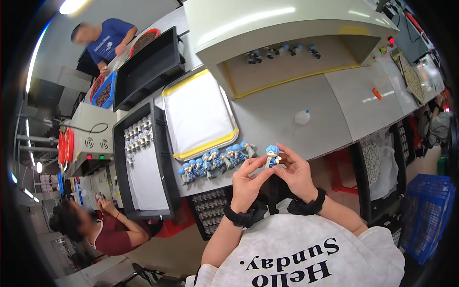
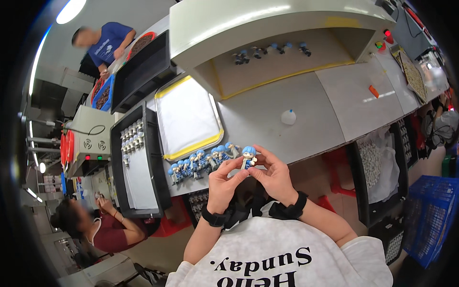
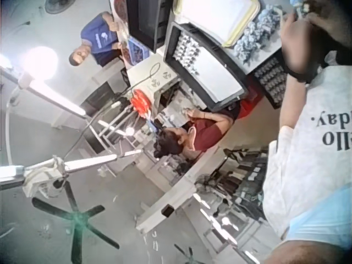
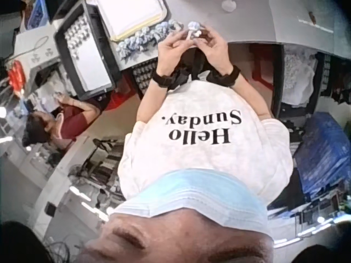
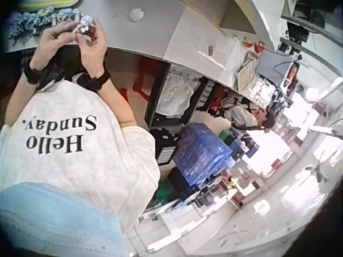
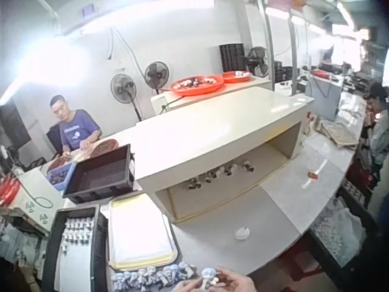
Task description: The person assembles small blue figurines at a workstation. They repeatedly pick up a figurine, apply a small amount of adhesive from a white bottle, and attach a small white component to the figurine's head. The completed figurines are placed in a row on the table.
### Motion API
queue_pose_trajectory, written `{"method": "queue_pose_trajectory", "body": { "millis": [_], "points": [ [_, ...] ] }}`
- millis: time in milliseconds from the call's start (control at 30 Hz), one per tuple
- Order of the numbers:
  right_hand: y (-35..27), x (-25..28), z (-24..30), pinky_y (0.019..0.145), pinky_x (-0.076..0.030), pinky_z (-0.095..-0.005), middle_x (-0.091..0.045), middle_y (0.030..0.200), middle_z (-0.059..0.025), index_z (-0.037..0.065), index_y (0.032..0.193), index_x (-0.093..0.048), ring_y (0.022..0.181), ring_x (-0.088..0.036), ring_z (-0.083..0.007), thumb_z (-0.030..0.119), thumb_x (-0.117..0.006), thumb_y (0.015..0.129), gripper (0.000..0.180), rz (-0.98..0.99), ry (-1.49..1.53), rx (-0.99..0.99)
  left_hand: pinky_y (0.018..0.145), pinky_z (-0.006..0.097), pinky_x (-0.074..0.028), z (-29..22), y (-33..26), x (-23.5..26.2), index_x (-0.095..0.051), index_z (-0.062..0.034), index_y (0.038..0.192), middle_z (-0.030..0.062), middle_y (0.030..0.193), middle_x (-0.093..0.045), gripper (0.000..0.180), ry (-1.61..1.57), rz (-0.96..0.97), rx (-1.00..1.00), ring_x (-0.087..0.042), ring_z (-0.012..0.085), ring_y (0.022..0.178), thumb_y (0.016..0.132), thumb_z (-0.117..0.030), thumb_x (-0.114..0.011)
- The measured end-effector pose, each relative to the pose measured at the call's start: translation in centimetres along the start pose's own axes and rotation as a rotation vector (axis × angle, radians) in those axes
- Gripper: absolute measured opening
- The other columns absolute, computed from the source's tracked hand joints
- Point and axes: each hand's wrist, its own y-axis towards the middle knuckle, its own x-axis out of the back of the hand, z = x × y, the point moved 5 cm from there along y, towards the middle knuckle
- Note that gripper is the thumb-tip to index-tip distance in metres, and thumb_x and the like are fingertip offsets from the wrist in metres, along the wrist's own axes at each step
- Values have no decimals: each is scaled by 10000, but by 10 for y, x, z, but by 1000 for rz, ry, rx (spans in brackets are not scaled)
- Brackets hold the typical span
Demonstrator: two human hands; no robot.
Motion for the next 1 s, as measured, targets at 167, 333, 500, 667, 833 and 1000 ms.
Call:
{"method": "queue_pose_trajectory", "body": {
  "millis": [167,333,500,667,833,1000],
  "points": [
    [-11,-20,-2,856,-497,-280,-579,1103,-126,-39,1324,-398,1005,-566,-163,-22,-602,849,517,53,-5,-9,688,208,-495,5,-14,20,-638,15,1097,27,866,-626,326,-40,28,72,-593,91,752,784,-36,-708],
    [-20,-19,-9,840,-503,-267,-588,1066,-112,-43,1307,-422,968,-579,-147,-25,-610,840,504,18,-52,-14,605,216,-460,5,-20,22,-636,4,1105,29,766,-595,278,120,94,13,-562,80,682,834,-56,-649],
    [-25,-12,-14,831,-500,-255,-596,1036,-89,-36,1293,-446,940,-585,-127,-35,-616,826,497,-38,-79,-76,530,275,-413,6,-20,17,-639,20,1046,78,676,-529,207,373,119,-202,-528,142,580,853,-43,-596],
    [-23,-3,-21,809,-497,-237,-612,991,-69,-31,1287,-455,899,-589,-110,-13,-637,819,502,-81,-68,-146,515,333,-407,-4,-20,4,-631,37,933,135,692,-528,119,593,7,-414,-532,258,565,837,-14,-582],
    [-15,17,-27,742,-497,-222,-609,943,-55,-21,1258,-484,851,-582,-97,17,-651,817,473,-85,-156,-138,515,345,-412,-6,-20,2,-635,24,908,130,696,-534,101,672,-98,-454,-532,272,565,825,-10,-590],
    [18,106,-15,759,-465,-309,-531,1026,-109,10,1190,-460,923,-539,-193,105,-750,707,571,-643,-739,240,489,306,-382,-6,-17,9,-639,39,899,113,642,-516,102,677,-148,-461,-496,212,525,817,-5,-597]
  ]
}}
